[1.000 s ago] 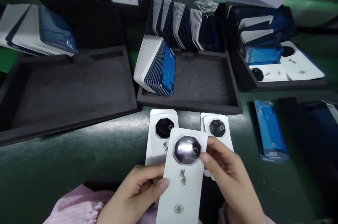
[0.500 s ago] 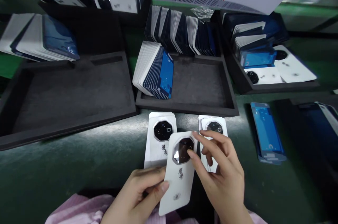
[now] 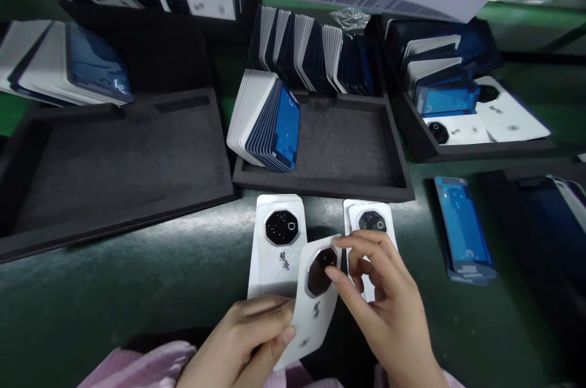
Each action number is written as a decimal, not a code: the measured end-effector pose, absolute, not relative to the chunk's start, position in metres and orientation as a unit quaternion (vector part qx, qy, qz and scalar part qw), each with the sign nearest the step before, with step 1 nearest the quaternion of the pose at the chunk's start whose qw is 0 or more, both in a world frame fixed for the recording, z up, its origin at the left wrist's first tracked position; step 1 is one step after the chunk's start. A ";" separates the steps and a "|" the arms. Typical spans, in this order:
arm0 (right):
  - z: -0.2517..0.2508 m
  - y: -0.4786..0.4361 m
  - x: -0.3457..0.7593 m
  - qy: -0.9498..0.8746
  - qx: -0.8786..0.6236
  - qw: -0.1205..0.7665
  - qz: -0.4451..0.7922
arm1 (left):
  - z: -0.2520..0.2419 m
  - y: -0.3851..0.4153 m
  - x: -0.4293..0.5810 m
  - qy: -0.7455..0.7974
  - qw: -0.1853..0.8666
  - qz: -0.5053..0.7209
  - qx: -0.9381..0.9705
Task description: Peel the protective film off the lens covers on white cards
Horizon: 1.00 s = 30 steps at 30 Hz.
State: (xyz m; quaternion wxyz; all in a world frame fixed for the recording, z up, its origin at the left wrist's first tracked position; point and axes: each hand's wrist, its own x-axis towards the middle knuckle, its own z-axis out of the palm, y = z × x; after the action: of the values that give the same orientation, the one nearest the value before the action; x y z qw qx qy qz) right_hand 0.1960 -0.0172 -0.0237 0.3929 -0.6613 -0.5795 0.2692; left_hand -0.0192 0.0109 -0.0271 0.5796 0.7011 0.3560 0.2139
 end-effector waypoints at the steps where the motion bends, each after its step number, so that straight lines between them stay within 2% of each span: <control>1: -0.024 -0.018 0.197 -0.578 -0.657 0.393 0.282 | -0.027 0.011 -0.019 0.353 0.578 0.209 0.705; 13: -0.023 -0.016 0.198 -0.570 -0.643 0.387 0.335 | -0.026 0.009 -0.018 0.324 0.582 0.188 0.722; 30: -0.024 -0.016 0.200 -0.649 -0.602 0.384 0.261 | -0.024 0.012 -0.019 0.324 0.583 0.184 0.722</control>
State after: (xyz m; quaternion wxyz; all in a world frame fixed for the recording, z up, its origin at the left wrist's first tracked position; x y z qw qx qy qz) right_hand 0.2002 -0.0159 -0.0242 0.3843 -0.6023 -0.6492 0.2609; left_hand -0.0193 0.0120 -0.0241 0.5826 0.7223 0.3243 0.1836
